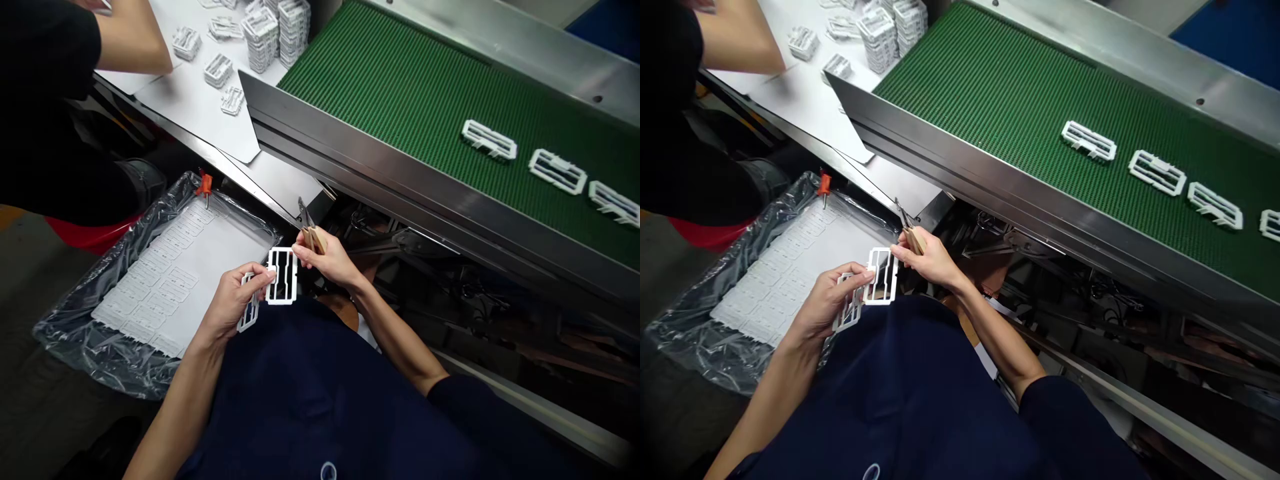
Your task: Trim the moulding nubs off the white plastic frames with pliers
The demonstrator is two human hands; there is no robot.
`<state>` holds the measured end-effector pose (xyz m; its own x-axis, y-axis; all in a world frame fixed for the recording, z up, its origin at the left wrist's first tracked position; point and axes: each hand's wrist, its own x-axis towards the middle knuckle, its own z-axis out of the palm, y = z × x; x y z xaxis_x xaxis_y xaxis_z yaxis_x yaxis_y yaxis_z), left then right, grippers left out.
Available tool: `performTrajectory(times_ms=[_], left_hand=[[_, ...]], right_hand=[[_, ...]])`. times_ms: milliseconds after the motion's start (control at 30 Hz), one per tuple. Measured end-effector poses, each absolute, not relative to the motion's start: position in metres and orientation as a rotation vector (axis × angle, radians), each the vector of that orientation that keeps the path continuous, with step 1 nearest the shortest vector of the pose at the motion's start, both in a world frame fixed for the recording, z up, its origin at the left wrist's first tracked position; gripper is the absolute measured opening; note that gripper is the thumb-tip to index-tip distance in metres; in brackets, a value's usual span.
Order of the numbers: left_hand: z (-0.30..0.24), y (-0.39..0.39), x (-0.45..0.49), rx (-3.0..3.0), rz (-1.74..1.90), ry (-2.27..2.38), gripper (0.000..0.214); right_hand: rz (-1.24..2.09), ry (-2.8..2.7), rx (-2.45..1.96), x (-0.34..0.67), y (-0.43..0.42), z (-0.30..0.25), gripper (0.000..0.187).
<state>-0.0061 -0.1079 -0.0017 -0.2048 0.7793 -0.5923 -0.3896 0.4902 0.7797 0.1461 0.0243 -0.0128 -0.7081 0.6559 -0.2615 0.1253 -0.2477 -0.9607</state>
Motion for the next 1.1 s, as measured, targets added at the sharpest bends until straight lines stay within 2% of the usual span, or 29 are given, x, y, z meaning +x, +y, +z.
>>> performTrajectory(times_ms=[133, 300, 600, 767, 1100], left_hand=[[0.003, -0.103, -0.012, 0.729, 0.893, 1.347, 0.023], [0.005, -0.094, -0.014, 0.807, 0.777, 1.274, 0.026], [0.002, -0.116, -0.017, 0.569, 0.918, 1.356, 0.034], [0.0, -0.123, -0.005, 0.543, 0.912, 1.386, 0.025], [0.003, -0.127, -0.001, 0.469, 0.989, 1.559, 0.027]], right_hand=[[2.172, -1.908, -0.787, 0.147, 0.044, 0.006, 0.031], [2.305, -2.027, -0.676, 0.158, 0.049, 0.014, 0.025], [1.815, -1.853, -0.909, 0.175, 0.029, -0.002, 0.021], [1.731, -1.811, -0.969, 0.179, 0.023, -0.007, 0.018], [1.654, -1.859, -1.038, 0.181, 0.016, -0.007, 0.014]])
